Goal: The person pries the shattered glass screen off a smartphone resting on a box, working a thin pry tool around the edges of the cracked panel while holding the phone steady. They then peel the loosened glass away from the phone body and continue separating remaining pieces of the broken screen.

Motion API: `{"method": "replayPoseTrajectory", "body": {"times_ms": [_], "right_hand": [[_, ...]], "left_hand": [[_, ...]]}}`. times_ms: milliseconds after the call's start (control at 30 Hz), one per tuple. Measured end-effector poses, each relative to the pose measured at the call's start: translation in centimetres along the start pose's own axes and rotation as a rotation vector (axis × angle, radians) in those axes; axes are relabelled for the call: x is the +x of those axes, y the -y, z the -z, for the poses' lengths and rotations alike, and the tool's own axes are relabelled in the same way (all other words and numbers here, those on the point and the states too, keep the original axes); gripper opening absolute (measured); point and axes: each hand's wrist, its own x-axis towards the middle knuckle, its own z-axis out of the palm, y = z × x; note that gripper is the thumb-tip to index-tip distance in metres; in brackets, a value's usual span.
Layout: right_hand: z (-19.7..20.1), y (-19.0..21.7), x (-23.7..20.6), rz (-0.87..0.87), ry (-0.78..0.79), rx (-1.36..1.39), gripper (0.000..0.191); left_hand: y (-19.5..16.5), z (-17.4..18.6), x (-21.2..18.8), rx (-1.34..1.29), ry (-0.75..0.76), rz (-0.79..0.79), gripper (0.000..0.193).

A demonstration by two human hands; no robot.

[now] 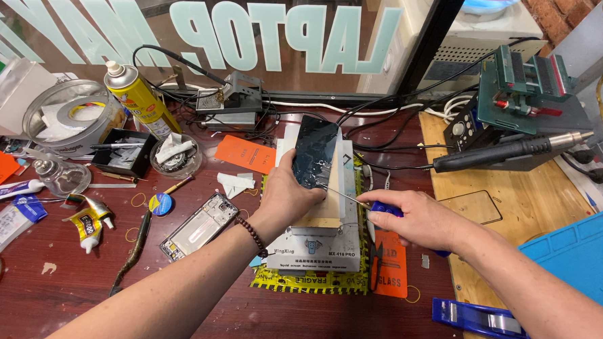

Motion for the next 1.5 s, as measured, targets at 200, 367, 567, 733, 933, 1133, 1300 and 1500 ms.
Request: {"method": "replayPoseTrajectory", "body": {"times_ms": [200, 367, 567, 733, 933, 1133, 1300, 1500], "right_hand": [[-0.17, -0.19, 0.03, 0.01, -0.004, -0.006, 0.045], [-0.36, -0.13, 0.23, 0.046, -0.014, -0.038, 0.047], [-0.24, 0.08, 0.21, -0.02, -0.029, -0.039, 0.046], [-0.31, 0.1, 0.05, 0.022, -0.019, -0.03, 0.049], [-0.22, 0.24, 0.26, -0.029, -0.023, -0.047, 0.048], [-0.24, 0.25, 0.25, -0.021, -0.024, 0.005, 0.047], [-0.25, 0.27, 0.19, -0.046, -0.038, -0.009, 0.047], [-0.13, 0.35, 0.36, -0.046, -0.029, -0.002, 0.047]], "left_hand": [[0.11, -0.03, -0.04, 0.028, -0.015, 0.0, 0.1], [-0.13, 0.09, -0.13, 0.01, -0.002, 0.012, 0.098], [-0.3, 0.13, -0.05, -0.005, 0.033, 0.017, 0.099], [-0.06, 0.02, -0.02, -0.014, -0.003, -0.004, 0.099], [0.3, -0.15, 0.2, 0.004, -0.013, -0.004, 0.102], [0.59, -0.34, 0.45, 0.014, -0.022, -0.008, 0.102], [0.64, -0.43, 0.38, 0.0, -0.025, -0.041, 0.101], [0.44, -0.27, 0.24, 0.016, -0.017, -0.018, 0.101]]}}
